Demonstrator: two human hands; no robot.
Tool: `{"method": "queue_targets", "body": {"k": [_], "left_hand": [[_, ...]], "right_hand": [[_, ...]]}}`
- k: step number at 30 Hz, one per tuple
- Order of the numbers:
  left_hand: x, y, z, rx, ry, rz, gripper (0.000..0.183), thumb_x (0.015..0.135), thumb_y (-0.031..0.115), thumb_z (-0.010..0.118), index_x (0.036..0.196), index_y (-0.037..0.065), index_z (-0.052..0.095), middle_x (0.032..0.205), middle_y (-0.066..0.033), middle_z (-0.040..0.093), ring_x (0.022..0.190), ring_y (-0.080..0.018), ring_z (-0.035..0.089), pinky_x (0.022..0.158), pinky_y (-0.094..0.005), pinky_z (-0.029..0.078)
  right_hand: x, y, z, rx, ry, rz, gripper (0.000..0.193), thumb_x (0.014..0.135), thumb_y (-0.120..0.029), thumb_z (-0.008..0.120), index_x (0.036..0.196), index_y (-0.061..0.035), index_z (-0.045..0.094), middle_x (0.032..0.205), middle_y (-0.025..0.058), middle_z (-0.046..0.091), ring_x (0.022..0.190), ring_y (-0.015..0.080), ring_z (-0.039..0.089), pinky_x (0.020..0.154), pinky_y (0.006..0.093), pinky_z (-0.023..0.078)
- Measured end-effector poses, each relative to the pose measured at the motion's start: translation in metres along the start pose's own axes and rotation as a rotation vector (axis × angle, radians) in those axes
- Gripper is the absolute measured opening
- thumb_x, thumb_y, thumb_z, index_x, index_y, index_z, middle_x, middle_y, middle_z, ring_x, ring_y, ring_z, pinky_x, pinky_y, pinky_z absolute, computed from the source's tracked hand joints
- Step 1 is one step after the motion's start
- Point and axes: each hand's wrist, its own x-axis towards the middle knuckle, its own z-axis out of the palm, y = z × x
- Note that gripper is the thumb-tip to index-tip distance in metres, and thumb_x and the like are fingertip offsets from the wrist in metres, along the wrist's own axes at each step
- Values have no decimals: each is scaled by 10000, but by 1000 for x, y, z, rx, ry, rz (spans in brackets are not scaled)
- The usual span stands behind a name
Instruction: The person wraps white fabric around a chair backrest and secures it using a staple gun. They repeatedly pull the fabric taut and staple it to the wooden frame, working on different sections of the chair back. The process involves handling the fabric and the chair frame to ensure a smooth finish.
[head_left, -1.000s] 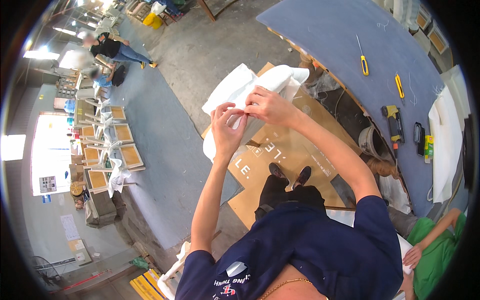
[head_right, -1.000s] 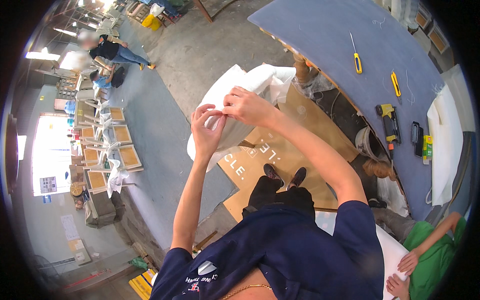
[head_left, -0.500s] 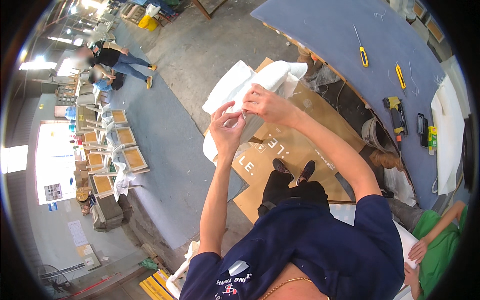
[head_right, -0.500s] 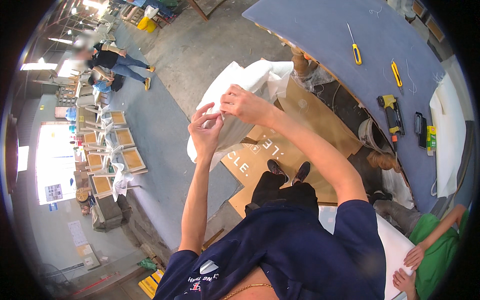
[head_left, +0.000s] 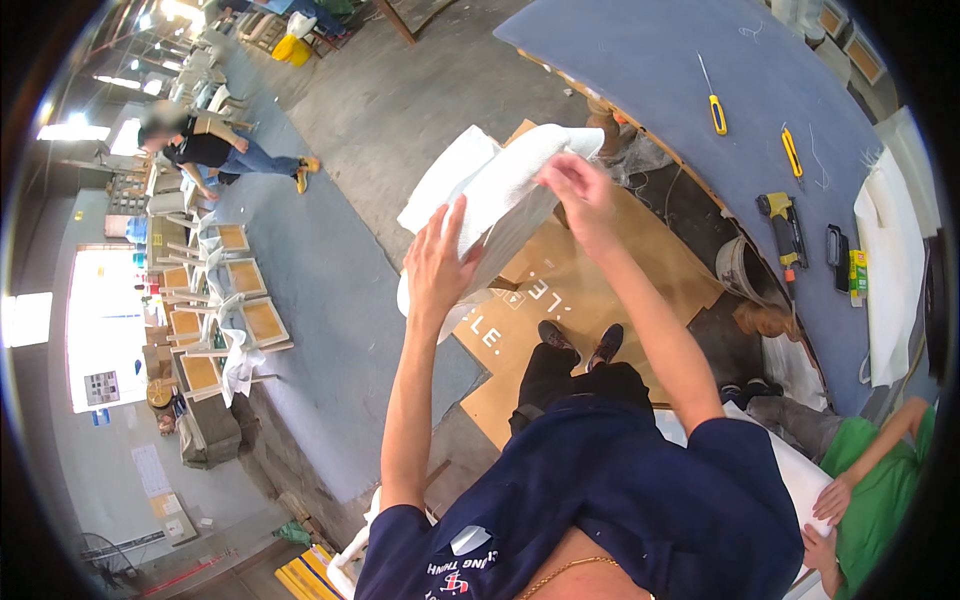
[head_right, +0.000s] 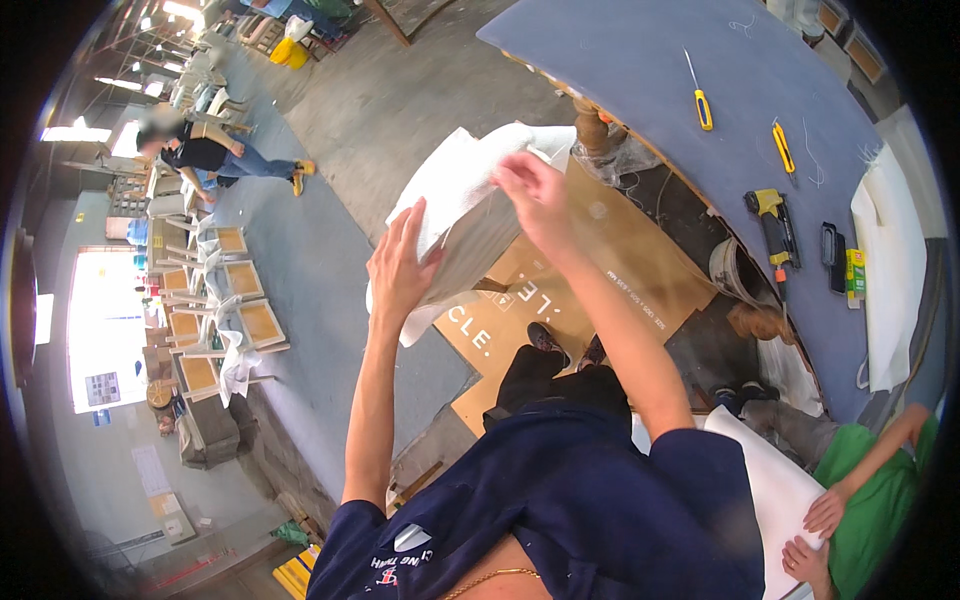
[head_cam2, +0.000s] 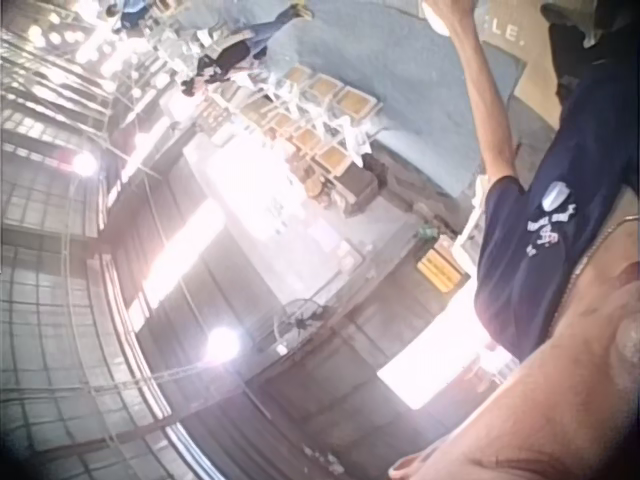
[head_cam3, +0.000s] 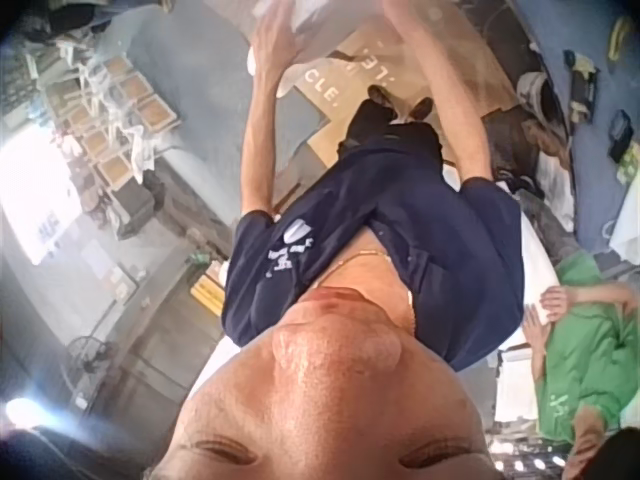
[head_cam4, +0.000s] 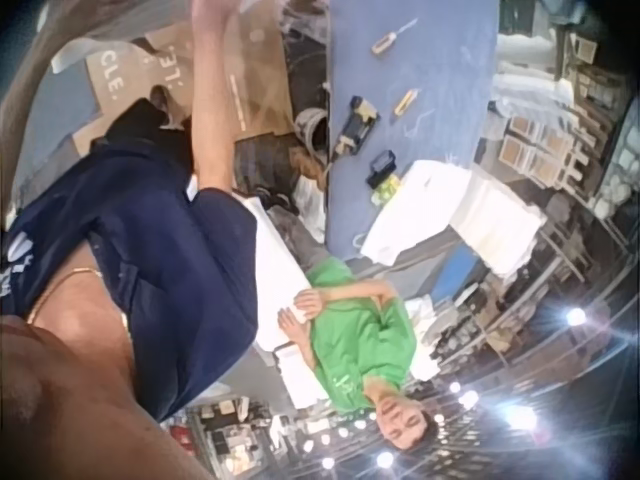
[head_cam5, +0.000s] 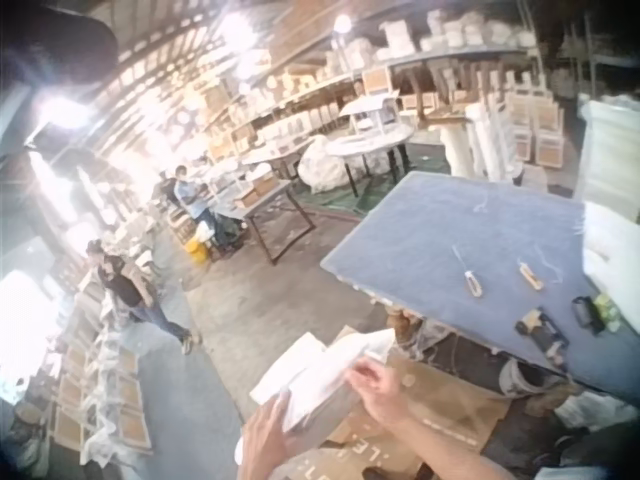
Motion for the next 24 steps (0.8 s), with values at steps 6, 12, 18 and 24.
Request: {"method": "queue_targets", "body": {"k": [6,12,18,24], "left_hand": [[24,16,21,118,36,23,721,843,269,782,1482,165,465,1303,-138,605,941,-307,679,762,-423,589],[28,31,36,103,132,9,696,854,214,759,1482,151,465,1307,-143,602,997,-317,661,817,-435,554],[38,31,22,-98,-42,17,649,888,267,740,1428,7,490,1403,-271,529,1263,-428,538,1044,-491,442],[135,13,36,-614,-246,24,493,997,386,606,1225,-49,653,1231,-265,666,1171,-387,635,1019,-431,469]], "right_hand": [[-88,65,-107,-560,172,249,268,973,-178,640,1136,29,692,1027,69,734,945,136,669,863,296,522],[-59,48,-47,-16,203,332,273,990,-242,632,1084,9,687,950,56,721,851,146,670,786,303,539],[2,44,3,370,267,630,259,1021,-302,577,932,-71,652,824,20,665,732,122,648,666,300,541],[25,61,28,311,643,443,301,1018,-350,553,872,-91,604,747,-5,625,695,98,624,599,308,518]]}}
